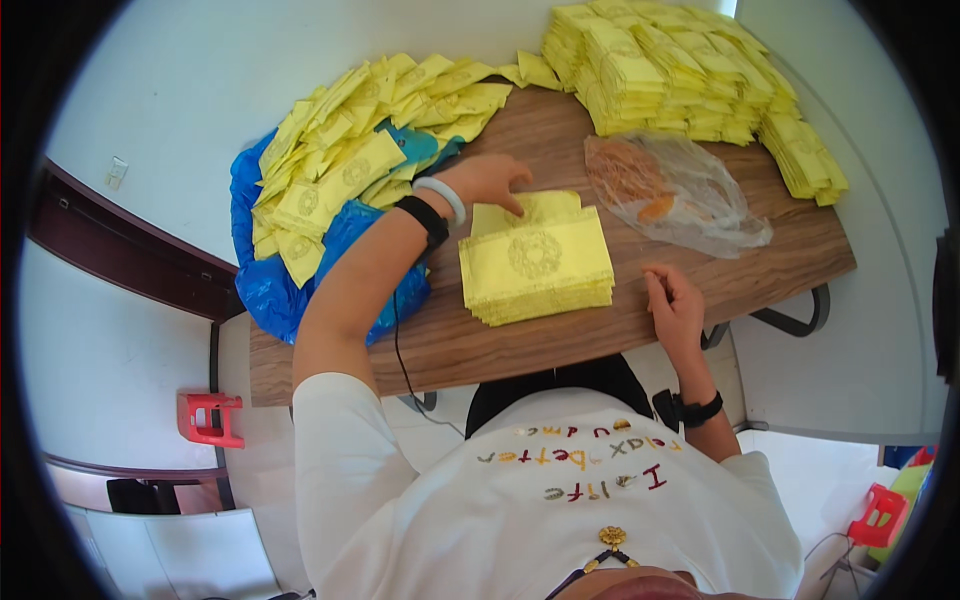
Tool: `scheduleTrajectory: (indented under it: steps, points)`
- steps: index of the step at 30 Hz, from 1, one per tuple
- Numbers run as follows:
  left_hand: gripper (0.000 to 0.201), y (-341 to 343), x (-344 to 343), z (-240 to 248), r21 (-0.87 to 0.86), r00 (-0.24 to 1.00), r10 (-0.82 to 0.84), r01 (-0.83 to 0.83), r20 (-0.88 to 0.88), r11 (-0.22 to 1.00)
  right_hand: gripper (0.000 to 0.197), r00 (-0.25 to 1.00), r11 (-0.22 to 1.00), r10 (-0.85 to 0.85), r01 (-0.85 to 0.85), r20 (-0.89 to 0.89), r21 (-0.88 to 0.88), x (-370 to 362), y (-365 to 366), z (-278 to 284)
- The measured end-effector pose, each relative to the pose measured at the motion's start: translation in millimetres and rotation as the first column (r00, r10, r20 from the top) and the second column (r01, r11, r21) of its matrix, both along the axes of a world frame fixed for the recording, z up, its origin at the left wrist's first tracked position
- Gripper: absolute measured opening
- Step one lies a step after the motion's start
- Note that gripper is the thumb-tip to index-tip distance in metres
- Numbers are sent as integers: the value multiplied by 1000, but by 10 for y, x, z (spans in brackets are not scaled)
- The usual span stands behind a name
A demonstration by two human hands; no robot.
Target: Sorting and stacking yellow items on a table.
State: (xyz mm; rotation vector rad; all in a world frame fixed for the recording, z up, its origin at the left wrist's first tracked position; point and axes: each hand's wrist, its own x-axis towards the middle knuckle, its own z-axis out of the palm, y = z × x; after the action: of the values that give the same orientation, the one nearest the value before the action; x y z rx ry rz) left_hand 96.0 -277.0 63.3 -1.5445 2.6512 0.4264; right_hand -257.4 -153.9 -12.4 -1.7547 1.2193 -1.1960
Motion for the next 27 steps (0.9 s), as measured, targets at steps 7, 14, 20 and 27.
scheduleTrajectory:
  steps: [7,14,20,27]
  points:
    - [59,-143,-186,3,121,996,9,-20,88,992,13,999,999,-40,41,-23,15,-8,-13,-28]
    - [50,-294,-57,-63,288,995,-61,37,75,957,12,999,999,-44,44,-20,10,26,-29,-18]
    - [35,-353,220,136,109,952,185,-162,-245,981,11,998,997,-53,54,-13,46,5,5,-3]
    - [37,-236,705,419,2,867,395,-413,-303,911,11,998,999,-47,47,-41,-3,20,-7,-13]
